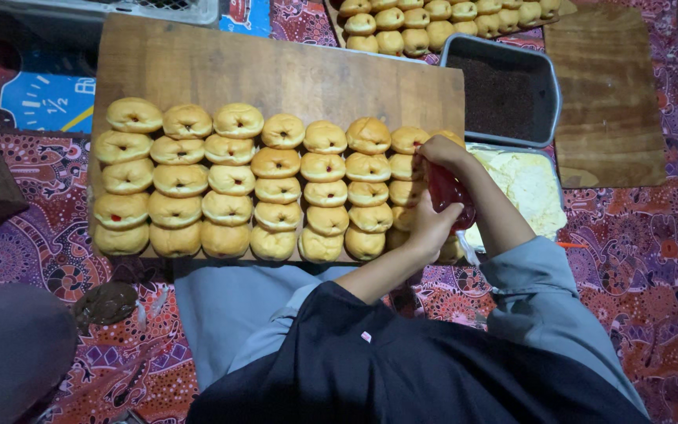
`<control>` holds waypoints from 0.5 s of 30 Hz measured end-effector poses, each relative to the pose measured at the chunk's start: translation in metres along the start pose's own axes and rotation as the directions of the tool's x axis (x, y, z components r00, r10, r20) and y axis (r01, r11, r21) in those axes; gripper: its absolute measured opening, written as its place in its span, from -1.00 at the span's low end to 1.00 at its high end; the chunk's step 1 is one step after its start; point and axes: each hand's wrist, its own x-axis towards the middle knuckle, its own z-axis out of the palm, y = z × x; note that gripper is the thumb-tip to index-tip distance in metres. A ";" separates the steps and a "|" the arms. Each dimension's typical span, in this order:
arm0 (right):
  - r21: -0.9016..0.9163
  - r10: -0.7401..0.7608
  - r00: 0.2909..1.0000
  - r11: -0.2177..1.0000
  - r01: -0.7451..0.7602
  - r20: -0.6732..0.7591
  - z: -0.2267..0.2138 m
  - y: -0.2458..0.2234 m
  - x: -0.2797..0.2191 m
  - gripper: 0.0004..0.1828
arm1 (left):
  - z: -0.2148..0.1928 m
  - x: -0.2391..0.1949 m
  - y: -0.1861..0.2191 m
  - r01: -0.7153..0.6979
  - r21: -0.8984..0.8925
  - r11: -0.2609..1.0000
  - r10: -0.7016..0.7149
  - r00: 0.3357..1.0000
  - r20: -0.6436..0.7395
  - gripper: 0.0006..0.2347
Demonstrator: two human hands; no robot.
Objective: The person fills rows of small round buns with a dark brown paste and a red sauce using piping bags. They work systematically across a wooden board, then move the board and continue filling a new batch of buns.
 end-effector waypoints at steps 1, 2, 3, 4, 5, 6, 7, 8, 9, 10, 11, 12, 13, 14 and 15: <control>0.016 0.032 0.999 0.999 -0.032 -0.003 0.001 -0.001 -0.002 -0.66 | 0.001 -0.002 0.000 0.008 0.005 1.000 -0.008 1.000 -0.001 -0.66; 0.033 0.063 0.998 0.997 -0.063 -0.006 0.001 -0.002 -0.004 -0.66 | 0.001 -0.003 -0.001 0.016 0.010 1.000 -0.016 1.000 -0.002 -0.67; -0.007 0.045 0.999 0.999 -0.045 -0.025 0.000 -0.004 -0.005 -0.67 | 0.001 -0.003 -0.001 0.005 0.009 1.000 -0.005 1.000 -0.002 -0.66; -0.047 0.025 0.999 0.999 -0.027 -0.043 0.000 -0.007 -0.006 -0.68 | 0.000 -0.003 -0.002 -0.006 0.008 1.000 0.006 1.000 -0.001 -0.66; -0.086 0.007 0.998 0.996 -0.012 -0.060 0.000 -0.008 -0.009 -0.70 | 0.000 -0.004 -0.004 -0.014 0.008 1.000 0.014 1.000 0.000 -0.66; -0.076 -0.004 0.999 0.997 0.001 -0.050 0.000 -0.009 -0.014 -0.69 | 0.000 -0.005 -0.006 0.002 0.000 1.000 -0.002 1.000 0.002 -0.66; -0.066 -0.017 0.999 0.998 0.014 -0.039 0.000 -0.010 -0.019 -0.68 | -0.001 -0.006 -0.007 0.017 -0.008 1.000 -0.017 1.000 0.004 -0.66; -0.055 -0.030 0.999 0.998 0.028 -0.029 0.000 -0.012 -0.026 -0.67 | -0.002 -0.008 -0.009 0.033 -0.016 0.999 -0.033 0.999 0.005 -0.65; 0.003 -0.006 0.999 1.000 0.006 -0.031 0.001 -0.014 -0.035 -0.69 | -0.005 -0.011 -0.010 0.053 -0.008 0.999 -0.053 0.999 0.003 -0.64; 0.061 0.018 0.999 0.998 -0.017 -0.032 0.002 -0.014 -0.048 -0.71 | -0.008 -0.016 -0.010 0.074 0.000 0.997 -0.074 0.997 0.001 -0.63; 0.117 0.040 0.999 0.992 -0.036 -0.030 0.006 -0.015 -0.061 -0.73 | -0.011 -0.020 -0.010 0.091 0.007 0.996 -0.091 0.996 -0.003 -0.62; 0.195 0.028 0.999 0.981 -0.022 -0.026 0.010 -0.016 -0.075 -0.75 | -0.015 -0.028 -0.009 0.079 0.004 0.997 -0.079 0.997 0.015 -0.63; 0.270 0.014 1.000 0.963 -0.008 -0.020 0.013 -0.016 -0.091 -0.76 | -0.019 -0.038 -0.009 0.065 0.001 0.998 -0.065 0.997 0.030 -0.63; 0.343 -0.001 1.000 0.939 0.006 -0.014 0.019 -0.017 -0.106 -0.77 | -0.025 -0.049 -0.008 0.052 -0.002 0.999 -0.051 0.998 0.046 -0.63; 0.407 -0.049 0.999 0.912 0.054 -0.022 0.027 -0.017 -0.120 -0.80 | -0.030 -0.060 -0.006 0.092 -0.003 0.996 -0.092 0.995 0.022 -0.61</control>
